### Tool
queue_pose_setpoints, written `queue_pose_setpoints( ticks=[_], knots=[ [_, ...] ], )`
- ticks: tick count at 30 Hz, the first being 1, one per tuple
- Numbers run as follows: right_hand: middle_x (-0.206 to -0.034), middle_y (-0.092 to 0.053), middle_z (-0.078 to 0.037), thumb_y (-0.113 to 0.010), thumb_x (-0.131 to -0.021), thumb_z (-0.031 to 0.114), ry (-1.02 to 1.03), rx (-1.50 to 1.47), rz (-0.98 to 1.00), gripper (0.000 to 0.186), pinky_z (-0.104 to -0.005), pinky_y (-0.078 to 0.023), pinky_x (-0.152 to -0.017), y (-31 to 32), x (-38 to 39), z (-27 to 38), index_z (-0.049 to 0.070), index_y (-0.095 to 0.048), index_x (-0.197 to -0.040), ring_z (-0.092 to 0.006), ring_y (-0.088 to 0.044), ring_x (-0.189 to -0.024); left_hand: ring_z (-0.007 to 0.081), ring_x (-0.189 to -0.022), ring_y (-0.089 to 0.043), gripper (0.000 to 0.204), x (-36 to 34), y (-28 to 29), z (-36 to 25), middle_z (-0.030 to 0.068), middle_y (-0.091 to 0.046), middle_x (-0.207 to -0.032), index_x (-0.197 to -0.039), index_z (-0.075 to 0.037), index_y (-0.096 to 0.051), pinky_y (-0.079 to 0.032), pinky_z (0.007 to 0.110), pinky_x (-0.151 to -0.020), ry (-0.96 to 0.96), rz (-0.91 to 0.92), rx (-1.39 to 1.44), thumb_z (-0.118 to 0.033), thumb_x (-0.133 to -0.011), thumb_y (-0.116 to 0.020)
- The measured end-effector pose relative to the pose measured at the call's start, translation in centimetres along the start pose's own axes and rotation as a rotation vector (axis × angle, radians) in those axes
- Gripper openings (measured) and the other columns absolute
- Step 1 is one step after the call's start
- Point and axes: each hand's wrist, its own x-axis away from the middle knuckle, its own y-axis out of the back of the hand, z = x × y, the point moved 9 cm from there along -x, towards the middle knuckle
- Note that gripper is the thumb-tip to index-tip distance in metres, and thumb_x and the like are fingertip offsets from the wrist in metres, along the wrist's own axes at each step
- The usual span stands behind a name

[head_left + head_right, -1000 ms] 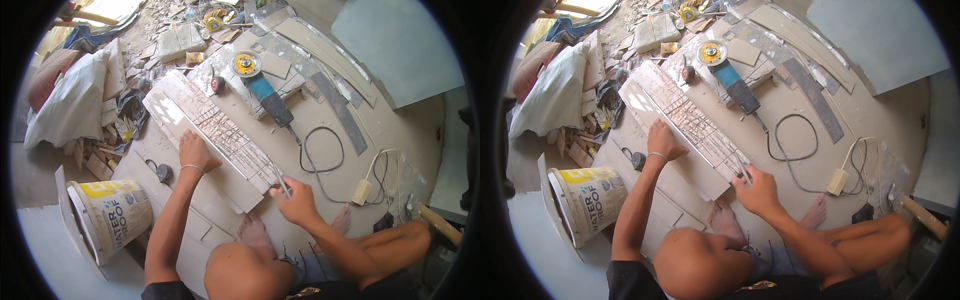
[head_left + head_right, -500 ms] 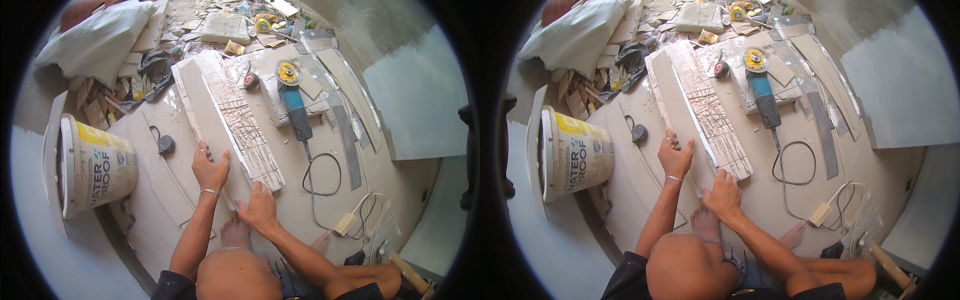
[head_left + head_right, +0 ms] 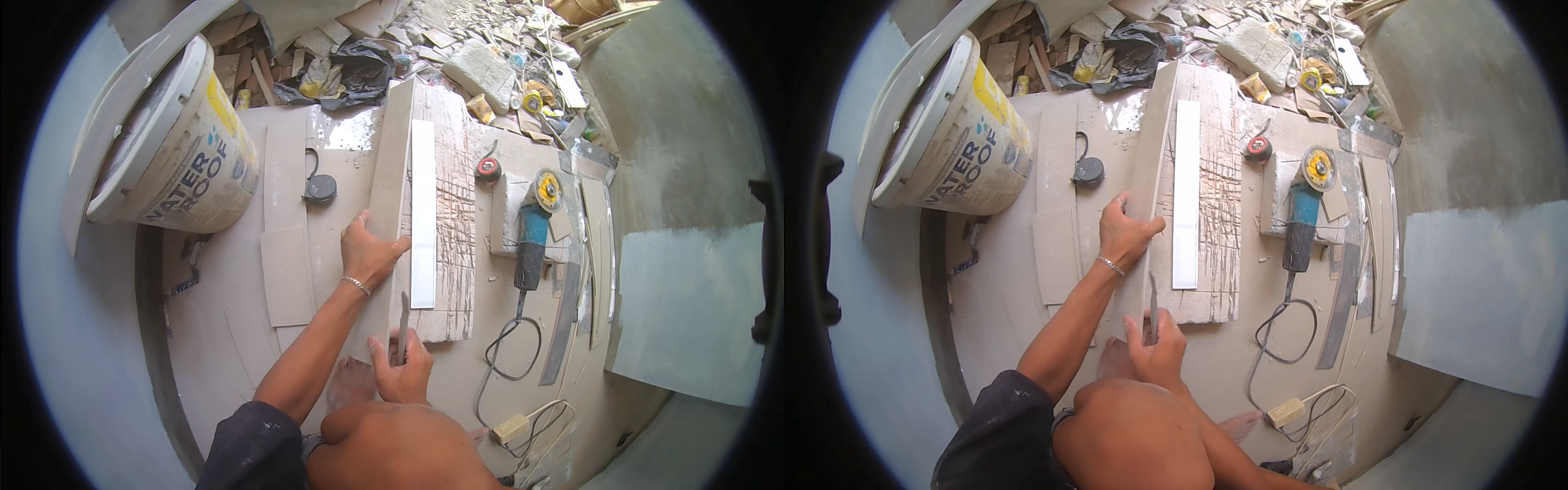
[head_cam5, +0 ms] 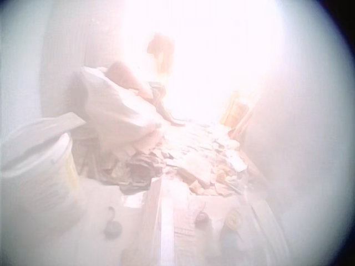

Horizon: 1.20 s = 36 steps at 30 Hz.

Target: The person measures a rectangular tile with a tape measure and marks it with a pen. They then use an angle grinder to cut the tile along the marked line. The person also handles a smaller tile piece and aligns it with the larger tile.

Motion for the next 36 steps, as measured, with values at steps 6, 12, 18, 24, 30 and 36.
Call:
queue_pose_setpoints(
  ticks=[6,12,18,24,30,36],
  knots=[
    [-0.082,-0.069,-0.013,-0.076,-0.101,0.021,-0.043,-0.016,0.115,0.025,-0.038,-0.053,-0.071,-1.0,0.7,-0.6,0.0,-0.07,-0.112,-0.0236,-0.065,-0.072,0.0421,-0.116,-0.071,0.089,2.2,8.6,2.4,0.0285,-0.069,-0.128,-0.144,0.013,-0.057,-0.058,0.047,-0.103,-0.191,-0.193,-0.146,-0.022,-0.069,-0.089],
    [-0.095,-0.069,-0.021,-0.064,-0.104,0.016,0.041,0.199,0.242,0.024,-0.0464,-0.054,-0.084,-4.0,-1.9,-1.8,-0.003,-0.067,-0.118,-0.0357,-0.069,-0.09,0.0459,-0.118,-0.066,0.093,4.1,13.0,9.3,0.0259,-0.062,-0.129,-0.15,0.006,-0.047,-0.057,0.052,-0.1,-0.169,-0.242,-0.332,-0.018,-0.071,-0.088],
    [-0.099,-0.074,-0.022,-0.067,-0.105,0.016,-0.347,-0.044,0.388,0.03,-0.0465,-0.061,-0.091,-12.0,-1.2,-4.8,-0.007,-0.063,-0.124,-0.0395,-0.076,-0.097,0.0487,-0.125,-0.062,0.092,4.6,14.2,13.3,0.0286,-0.061,-0.132,-0.147,0.005,-0.044,-0.052,0.053,-0.108,-0.189,-0.278,-0.251,-0.015,-0.07,-0.089],
    [-0.12,-0.072,-0.031,-0.071,-0.103,0.018,0.061,0.246,0.29,0.047,-0.0518,-0.057,-0.102,-12.8,-4.4,0.1,-0.009,-0.058,-0.139,-0.0464,-0.072,-0.114,0.0484,-0.126,-0.061,0.09,2.9,15.6,15.3,0.0296,-0.06,-0.134,-0.146,0.008,-0.044,-0.052,0.053,-0.109,-0.155,-0.31,-0.313,-0.016,-0.071,-0.089],
    [-0.167,-0.041,-0.033,-0.072,-0.102,0.025,0.522,0.541,0.142,0.075,-0.0543,-0.033,-0.128,-4.9,-12.3,4.8,-0.007,-0.041,-0.162,-0.0483,-0.038,-0.157,0.0473,-0.126,-0.062,0.09,2.2,15.5,16.5,0.0295,-0.06,-0.135,-0.147,0.008,-0.044,-0.052,0.052,-0.11,-0.114,-0.246,-0.326,-0.018,-0.073,-0.089],
    [-0.178,-0.032,-0.021,-0.062,-0.107,0.045,0.646,0.79,0.442,0.088,-0.0534,-0.02,-0.136,-1.0,-14.4,1.1,-0.001,-0.026,-0.173,-0.0404,-0.027,-0.166,0.0473,-0.123,-0.063,0.089,2.2,15.1,16.6,0.0291,-0.062,-0.131,-0.146,0.008,-0.045,-0.053,0.052,-0.108,-0.135,-0.256,-0.391,-0.017,-0.072,-0.089]
  ],
)
